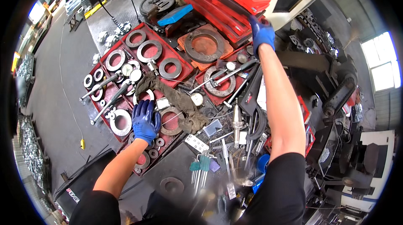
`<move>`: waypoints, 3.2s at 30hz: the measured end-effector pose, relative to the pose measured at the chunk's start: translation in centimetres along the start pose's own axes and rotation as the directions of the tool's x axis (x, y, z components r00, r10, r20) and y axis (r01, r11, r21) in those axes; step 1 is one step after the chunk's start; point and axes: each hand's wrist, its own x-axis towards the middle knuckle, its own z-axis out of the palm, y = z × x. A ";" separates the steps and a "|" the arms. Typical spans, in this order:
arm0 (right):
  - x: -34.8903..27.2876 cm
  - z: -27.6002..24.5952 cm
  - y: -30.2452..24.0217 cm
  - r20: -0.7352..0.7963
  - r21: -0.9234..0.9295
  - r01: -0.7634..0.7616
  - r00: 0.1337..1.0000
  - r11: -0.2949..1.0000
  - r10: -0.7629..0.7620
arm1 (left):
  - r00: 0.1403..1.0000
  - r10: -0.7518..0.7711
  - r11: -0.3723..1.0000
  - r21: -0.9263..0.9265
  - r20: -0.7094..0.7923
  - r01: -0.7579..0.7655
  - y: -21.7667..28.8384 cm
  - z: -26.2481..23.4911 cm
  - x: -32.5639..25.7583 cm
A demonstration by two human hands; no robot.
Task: The person opens a red plastic case and removes a dial indicator and a mounting bracket from their plastic packaging. They then assemble the dial indicator by attaching the bracket to the stem of the gauge.
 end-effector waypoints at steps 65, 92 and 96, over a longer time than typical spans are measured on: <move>-8.3 4.7 3.0 0.026 0.436 0.219 0.967 0.873 -0.255 | 0.998 -0.036 0.997 -0.064 0.048 0.040 0.1 0.7 1.5; -49.5 -5.3 5.3 0.827 0.350 -0.850 0.478 0.393 0.298 | 0.686 -0.620 -0.074 -0.899 0.381 0.432 4.5 -17.4 -15.7; -49.9 -3.5 2.8 0.759 0.184 -0.734 0.529 0.654 0.380 | 0.551 -0.746 -0.183 -0.911 0.374 0.371 4.7 -16.1 -20.4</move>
